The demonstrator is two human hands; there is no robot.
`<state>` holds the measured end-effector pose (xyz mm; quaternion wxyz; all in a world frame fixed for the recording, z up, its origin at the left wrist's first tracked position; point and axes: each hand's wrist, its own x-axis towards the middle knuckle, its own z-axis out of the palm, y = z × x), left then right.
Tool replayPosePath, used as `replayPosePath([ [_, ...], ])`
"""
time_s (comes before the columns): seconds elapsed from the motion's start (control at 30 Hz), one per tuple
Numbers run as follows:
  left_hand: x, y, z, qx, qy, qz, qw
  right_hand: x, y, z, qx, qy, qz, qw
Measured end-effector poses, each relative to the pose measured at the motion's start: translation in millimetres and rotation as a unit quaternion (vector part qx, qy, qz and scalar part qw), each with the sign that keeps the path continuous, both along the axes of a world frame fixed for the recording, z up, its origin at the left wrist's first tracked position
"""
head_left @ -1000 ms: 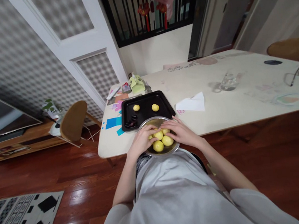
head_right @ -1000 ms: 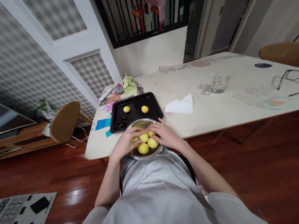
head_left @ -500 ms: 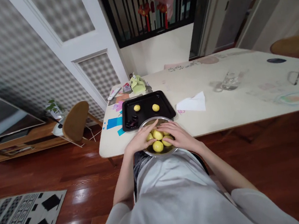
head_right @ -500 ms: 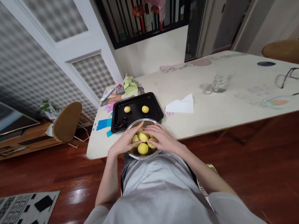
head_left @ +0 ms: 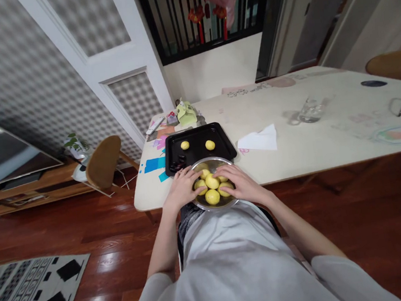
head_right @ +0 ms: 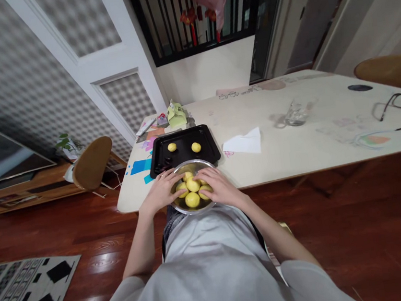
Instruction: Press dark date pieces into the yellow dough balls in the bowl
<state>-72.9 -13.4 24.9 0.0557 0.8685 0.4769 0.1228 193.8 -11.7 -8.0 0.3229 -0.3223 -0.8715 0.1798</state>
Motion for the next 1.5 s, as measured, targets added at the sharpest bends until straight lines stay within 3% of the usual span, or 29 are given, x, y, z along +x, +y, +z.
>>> replayPosePath([
  [0.3,16.1,-2.2,8.2,0.011,-0.079,-0.105,0.991,0.5,2.5,-5.8,0.019,0.010,0.015,1.000],
  [0.5,27.8,-0.6,0.6,-0.012,-0.115,-0.063,0.991,0.9,3.4,-7.1,0.023,0.021,-0.024,0.999],
  [0.7,38.2,-4.2,3.5,0.012,-0.090,-0.048,0.995,3.0,10.1,-5.3,0.014,-0.046,-0.071,0.996],
  [0.97,40.8,4.5,2.5,-0.001,-0.100,-0.060,0.993,-0.1,13.1,-1.4,0.026,-0.076,-0.091,0.993],
  [1.13,37.4,8.5,-2.3,-0.022,-0.167,-0.077,0.983,4.7,15.4,-0.1,0.051,-0.046,-0.076,0.995],
  [1.23,33.5,9.9,-8.7,-0.032,-0.213,-0.095,0.972,7.0,39.6,-1.5,0.072,0.007,-0.060,0.996],
  [1.33,29.1,7.6,-14.0,-0.033,-0.238,-0.115,0.964,4.5,83.0,-3.5,0.091,0.028,-0.064,0.993],
  [1.5,21.2,-1.3,-16.6,-0.015,-0.254,-0.091,0.963,-10.2,153.3,-6.0,0.070,-0.065,-0.100,0.990],
])
